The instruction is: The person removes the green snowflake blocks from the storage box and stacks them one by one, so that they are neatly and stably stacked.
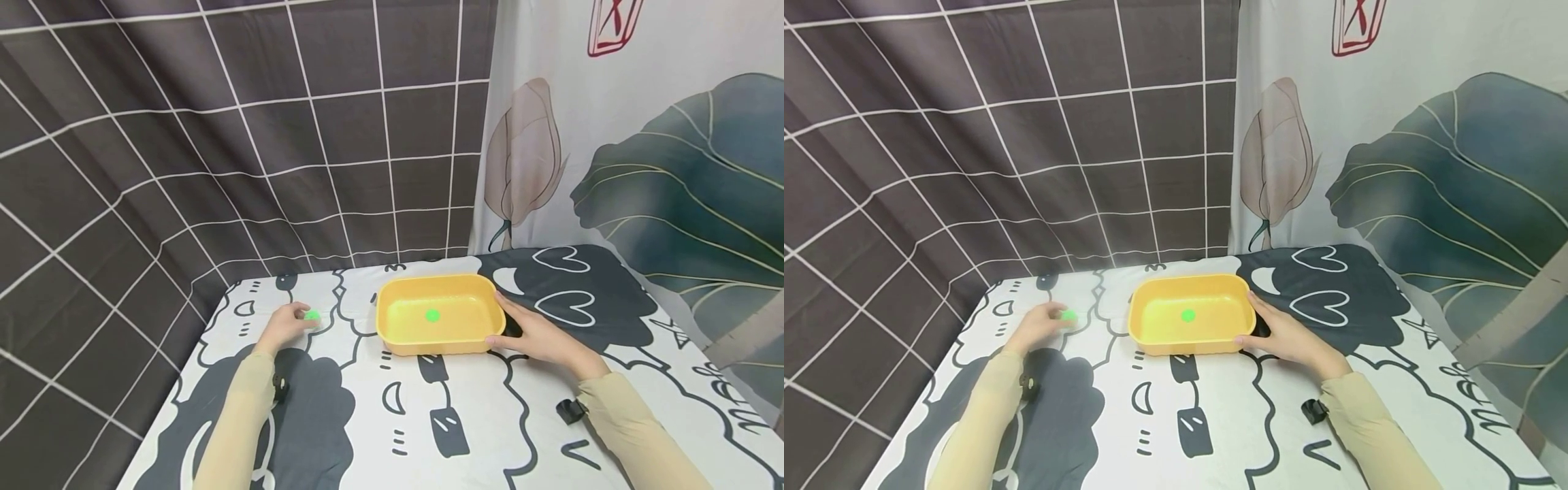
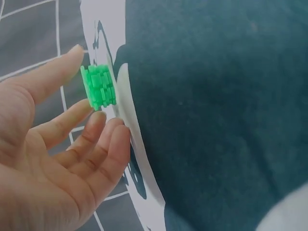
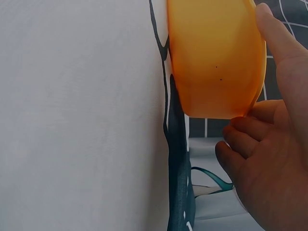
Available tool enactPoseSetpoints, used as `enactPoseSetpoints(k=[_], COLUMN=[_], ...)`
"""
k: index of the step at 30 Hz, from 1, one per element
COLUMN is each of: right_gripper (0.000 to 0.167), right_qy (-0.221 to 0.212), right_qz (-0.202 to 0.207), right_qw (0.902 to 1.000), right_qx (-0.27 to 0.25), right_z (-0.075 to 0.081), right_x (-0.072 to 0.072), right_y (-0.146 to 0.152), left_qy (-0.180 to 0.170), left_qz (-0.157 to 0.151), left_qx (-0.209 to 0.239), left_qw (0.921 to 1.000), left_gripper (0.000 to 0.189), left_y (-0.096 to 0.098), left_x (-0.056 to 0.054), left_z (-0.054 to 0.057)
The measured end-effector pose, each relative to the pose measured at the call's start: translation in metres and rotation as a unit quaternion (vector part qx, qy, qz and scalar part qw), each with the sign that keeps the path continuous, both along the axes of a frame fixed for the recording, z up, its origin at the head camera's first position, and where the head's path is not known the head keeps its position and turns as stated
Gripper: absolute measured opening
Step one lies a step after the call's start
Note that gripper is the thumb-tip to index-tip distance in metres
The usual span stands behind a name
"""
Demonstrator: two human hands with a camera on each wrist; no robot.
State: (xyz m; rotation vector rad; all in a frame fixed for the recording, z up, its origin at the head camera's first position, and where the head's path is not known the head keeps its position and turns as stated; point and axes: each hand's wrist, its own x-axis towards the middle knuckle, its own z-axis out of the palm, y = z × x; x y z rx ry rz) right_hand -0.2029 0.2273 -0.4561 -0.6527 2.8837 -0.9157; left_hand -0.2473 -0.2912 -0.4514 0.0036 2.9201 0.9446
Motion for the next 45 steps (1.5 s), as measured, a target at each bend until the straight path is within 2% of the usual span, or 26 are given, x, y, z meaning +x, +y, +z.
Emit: enactPoseSetpoints(k=[3,13,26,32,38,45], right_gripper=[0.106,0.107,0.107,0.107,0.108,0.107], right_qy=[-0.002,-0.007,-0.004,0.0,0.0,0.004], right_qz=[-0.001,0.002,0.007,0.006,0.0,0.002], right_qw=[1.0,0.9999,0.9999,1.0,1.0,1.0], right_qx=[-0.002,-0.008,-0.01,-0.008,0.0,-0.001], right_z=[0.001,-0.001,-0.001,-0.002,-0.002,-0.001], right_x=[0.0,-0.002,-0.002,-0.002,-0.001,0.001], right_y=[0.0,0.001,0.001,0.001,0.0,0.0], left_qy=[0.002,0.006,0.001,0.003,-0.002,0.031], left_qz=[-0.006,0.008,0.005,-0.004,-0.025,-0.044], left_qx=[-0.01,0.0,-0.013,-0.002,0.005,0.015], left_qw=[0.9999,0.9999,0.9999,1.0,0.9997,0.9985], left_gripper=[0.059,0.051,0.053,0.052,0.052,0.049], left_y=[0.003,0.005,0.005,0.009,0.025,0.046], left_x=[0.0,0.0,0.0,-0.003,-0.012,-0.026], left_z=[0.0,-0.004,0.0,0.006,0.02,0.039])
